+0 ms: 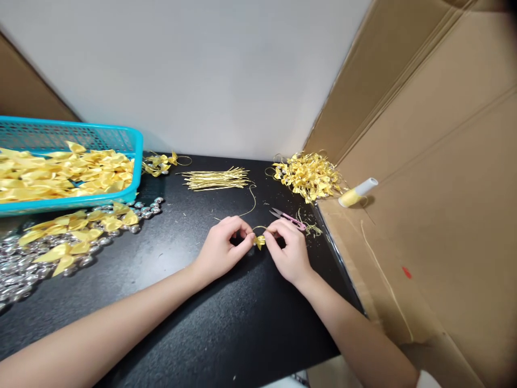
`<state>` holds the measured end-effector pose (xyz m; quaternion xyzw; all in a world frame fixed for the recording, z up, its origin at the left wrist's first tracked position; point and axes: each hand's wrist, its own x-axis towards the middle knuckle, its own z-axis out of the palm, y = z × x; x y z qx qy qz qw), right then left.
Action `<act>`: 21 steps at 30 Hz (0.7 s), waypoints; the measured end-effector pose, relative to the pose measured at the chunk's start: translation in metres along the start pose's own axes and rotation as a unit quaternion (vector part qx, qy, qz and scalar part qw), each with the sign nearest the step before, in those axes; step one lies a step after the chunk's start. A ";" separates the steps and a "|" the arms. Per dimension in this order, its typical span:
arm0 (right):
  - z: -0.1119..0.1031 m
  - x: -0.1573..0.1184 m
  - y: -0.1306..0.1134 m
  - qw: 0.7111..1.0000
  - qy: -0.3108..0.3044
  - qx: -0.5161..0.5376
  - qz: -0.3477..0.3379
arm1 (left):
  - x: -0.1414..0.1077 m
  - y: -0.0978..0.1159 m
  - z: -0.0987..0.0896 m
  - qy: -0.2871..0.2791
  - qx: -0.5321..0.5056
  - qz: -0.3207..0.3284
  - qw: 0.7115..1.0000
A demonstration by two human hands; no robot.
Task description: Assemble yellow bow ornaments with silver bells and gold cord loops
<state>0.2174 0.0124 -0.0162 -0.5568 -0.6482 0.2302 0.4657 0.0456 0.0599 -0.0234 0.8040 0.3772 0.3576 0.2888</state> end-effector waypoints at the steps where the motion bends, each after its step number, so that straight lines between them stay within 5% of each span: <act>1: 0.000 0.001 -0.001 0.999 -0.015 0.046 0.013 | 0.001 -0.002 0.000 -0.004 -0.017 -0.007 1.000; 4: -0.004 0.008 -0.005 0.973 -0.051 0.200 0.103 | 0.003 -0.007 0.000 0.005 -0.069 -0.046 0.997; 7: -0.019 0.027 -0.004 0.956 -0.034 0.244 0.159 | 0.005 -0.011 -0.001 0.030 -0.101 -0.091 0.990; 15: -0.078 0.146 0.015 0.971 0.029 0.076 0.224 | 0.004 -0.015 0.002 0.020 -0.090 -0.066 0.994; 21: -0.073 0.200 0.024 0.961 0.002 -0.021 0.277 | 0.004 -0.014 0.003 0.024 -0.084 -0.049 0.995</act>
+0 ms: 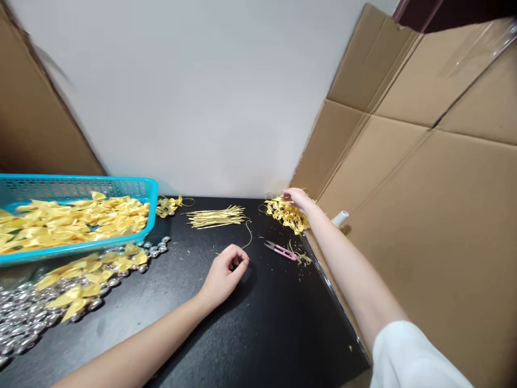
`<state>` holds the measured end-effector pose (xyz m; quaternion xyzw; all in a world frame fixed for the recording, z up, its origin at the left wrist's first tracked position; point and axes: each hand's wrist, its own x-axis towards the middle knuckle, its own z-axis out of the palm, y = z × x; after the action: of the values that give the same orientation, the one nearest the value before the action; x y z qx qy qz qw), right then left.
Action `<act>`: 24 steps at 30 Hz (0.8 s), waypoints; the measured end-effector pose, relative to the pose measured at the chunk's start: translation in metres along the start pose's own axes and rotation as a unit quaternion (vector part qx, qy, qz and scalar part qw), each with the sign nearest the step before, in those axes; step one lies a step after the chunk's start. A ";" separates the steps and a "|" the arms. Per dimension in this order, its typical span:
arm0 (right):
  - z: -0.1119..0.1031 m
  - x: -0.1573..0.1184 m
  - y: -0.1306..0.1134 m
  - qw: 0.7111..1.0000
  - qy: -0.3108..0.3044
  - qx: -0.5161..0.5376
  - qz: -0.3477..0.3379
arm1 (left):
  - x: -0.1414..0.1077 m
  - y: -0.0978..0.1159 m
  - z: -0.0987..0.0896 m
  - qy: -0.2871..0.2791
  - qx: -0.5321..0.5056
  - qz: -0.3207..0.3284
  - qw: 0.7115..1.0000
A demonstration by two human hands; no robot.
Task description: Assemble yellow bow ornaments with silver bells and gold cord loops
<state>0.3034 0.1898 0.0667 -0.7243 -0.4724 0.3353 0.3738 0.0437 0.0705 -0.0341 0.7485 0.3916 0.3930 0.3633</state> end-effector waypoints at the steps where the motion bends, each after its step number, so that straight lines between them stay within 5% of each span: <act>1: 0.004 0.004 -0.001 1.000 0.000 -0.018 0.002 | 0.000 0.000 0.000 -0.002 0.000 0.001 1.000; 10: 0.026 0.022 -0.001 0.971 0.066 -0.228 -0.028 | 0.000 0.001 0.002 0.003 0.001 0.015 1.000; 16: 0.043 -0.001 0.001 0.935 0.091 -0.313 -0.143 | -0.002 0.001 0.005 0.005 0.017 0.041 0.999; 24: 0.094 -0.058 0.013 0.867 -0.088 -0.354 -0.341 | -0.012 0.005 0.006 -0.052 0.075 0.161 0.983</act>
<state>0.2112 0.1534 0.0167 -0.5697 -0.8076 0.0594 0.1405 0.0461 0.0568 -0.0357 0.8466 0.2747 0.3760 0.2579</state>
